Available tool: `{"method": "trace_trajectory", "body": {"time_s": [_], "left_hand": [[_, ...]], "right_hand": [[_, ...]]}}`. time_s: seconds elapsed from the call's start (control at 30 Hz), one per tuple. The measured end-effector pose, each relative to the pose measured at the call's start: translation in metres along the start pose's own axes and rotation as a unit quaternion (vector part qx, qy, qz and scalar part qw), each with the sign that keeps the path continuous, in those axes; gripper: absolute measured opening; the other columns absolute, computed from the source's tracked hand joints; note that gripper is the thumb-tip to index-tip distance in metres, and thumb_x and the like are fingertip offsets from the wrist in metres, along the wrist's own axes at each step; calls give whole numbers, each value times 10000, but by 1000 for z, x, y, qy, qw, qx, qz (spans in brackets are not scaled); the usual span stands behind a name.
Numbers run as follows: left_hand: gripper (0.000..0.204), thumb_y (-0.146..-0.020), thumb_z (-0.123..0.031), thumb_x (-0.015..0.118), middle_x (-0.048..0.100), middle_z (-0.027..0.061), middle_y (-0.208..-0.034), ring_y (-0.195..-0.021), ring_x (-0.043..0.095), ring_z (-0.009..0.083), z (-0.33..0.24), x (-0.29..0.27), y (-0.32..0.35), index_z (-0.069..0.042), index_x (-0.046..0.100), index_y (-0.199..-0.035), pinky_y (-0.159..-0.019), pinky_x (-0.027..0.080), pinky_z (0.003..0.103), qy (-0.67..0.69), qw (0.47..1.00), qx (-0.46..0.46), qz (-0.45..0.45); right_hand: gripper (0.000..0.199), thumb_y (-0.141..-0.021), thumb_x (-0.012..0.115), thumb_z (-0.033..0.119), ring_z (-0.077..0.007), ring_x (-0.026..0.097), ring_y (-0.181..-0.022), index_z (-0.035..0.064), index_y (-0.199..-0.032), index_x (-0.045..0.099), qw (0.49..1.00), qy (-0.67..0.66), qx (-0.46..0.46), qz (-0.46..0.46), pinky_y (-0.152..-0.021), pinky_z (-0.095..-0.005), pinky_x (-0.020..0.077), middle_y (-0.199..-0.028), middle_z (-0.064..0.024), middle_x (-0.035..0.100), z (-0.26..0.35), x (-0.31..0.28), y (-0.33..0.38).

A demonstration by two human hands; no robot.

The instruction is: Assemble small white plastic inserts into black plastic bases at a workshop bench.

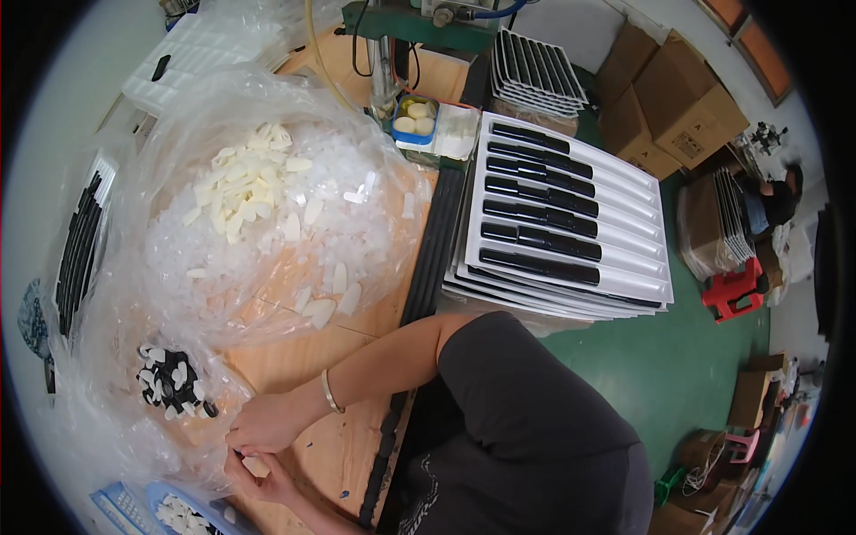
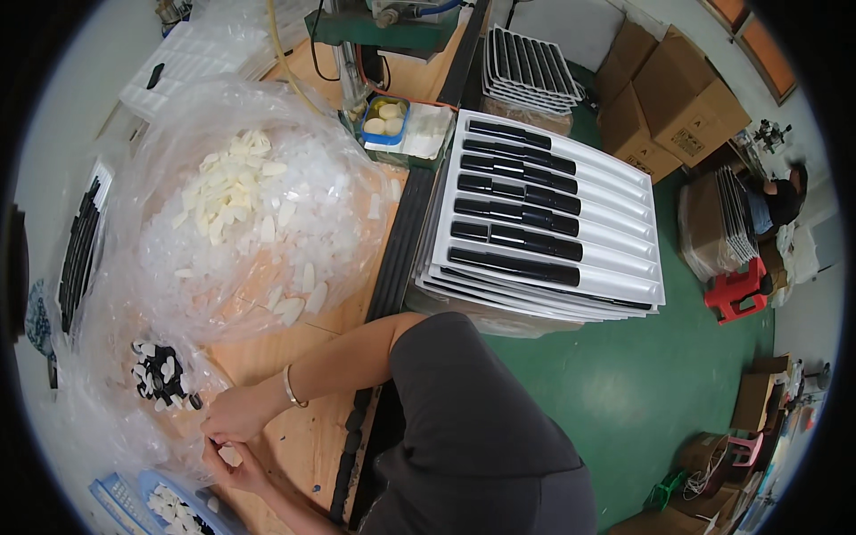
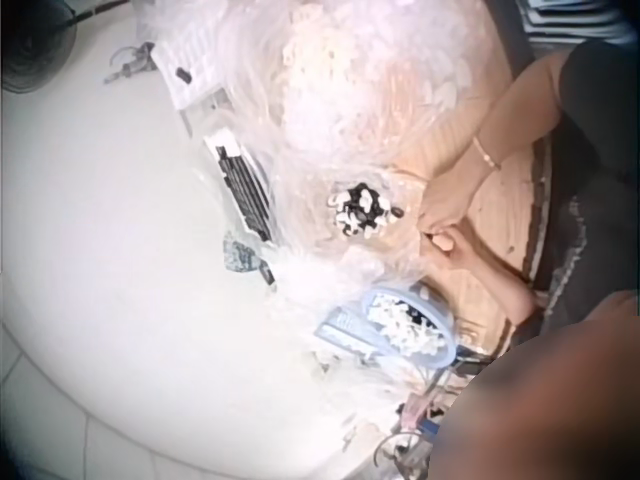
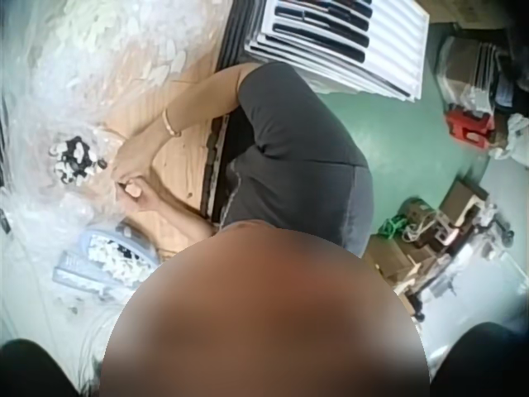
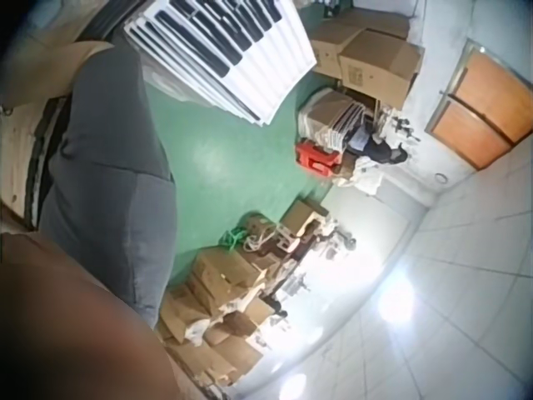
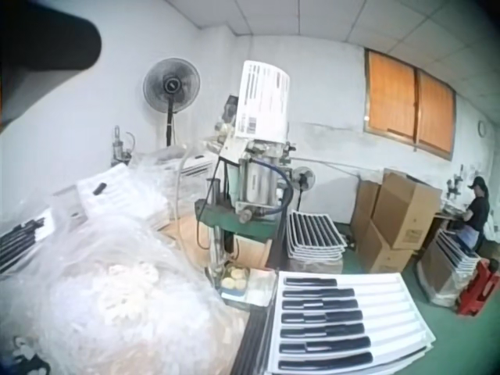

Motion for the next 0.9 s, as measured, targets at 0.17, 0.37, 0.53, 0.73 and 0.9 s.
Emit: {"method": "trace_trajectory", "body": {"time_s": [0.17, 0.37, 0.53, 0.73, 0.9], "left_hand": [[360, -823, -33, 640, 615, 146, -953, -839, 571, 230, -3, 0, -2, 71, 582, -1163, -769, 469, 338, -12, 1000, 1, 3], [354, -836, -46, 644, 612, 145, -938, -825, 568, 227, -5, -1, -3, 69, 581, -1165, -764, 467, 334, -2, 1000, 3, 4], [331, -851, -44, 633, 612, 147, -939, -829, 569, 226, -8, -2, -4, 68, 584, -1159, -761, 469, 334, -6, 1000, 20, -5], [343, -856, -74, 643, 627, 157, -1001, -873, 579, 238, -11, -2, -5, 67, 585, -1164, -782, 468, 320, 6, 1000, 10, -1], [344, -815, -65, 666, 630, 181, -1023, -901, 587, 305, -5, -11, -5, 59, 601, -1129, -826, 463, 376, 20, 999, -18, 20]], "right_hand": [[197, -889, 549, 233, -348, 619, -756, 37, -876, 549, 1000, -2, 0, -5, -651, -448, 489, -818, -146, 616, -1, 0, 0], [171, -888, 540, 220, -341, 614, -765, 49, -882, 542, 1000, -18, -6, -20, -653, -448, 486, -814, -140, 602, 1, -1, 1], [142, -873, 564, 179, -326, 573, -771, 44, -857, 526, 997, -42, -19, -64, -662, -435, 476, -944, -121, 519, 4, -7, 5], [108, -838, 605, 118, -285, 560, -804, 33, -835, 538, 986, -58, -39, -150, -671, -402, 478, -1013, -101, 470, 6, -4, 5], [135, -847, 575, 149, -299, 563, -816, 19, -812, 580, 987, -103, -59, -110, -716, -392, 476, -946, -137, 524, 15, -7, 0]]}}
Point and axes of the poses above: each hand's wrist, its own y-axis away from the middle knuckle, its own x-axis out of the palm, z = x × y, the point moved 8 cm from there along -y, towards the middle knuckle
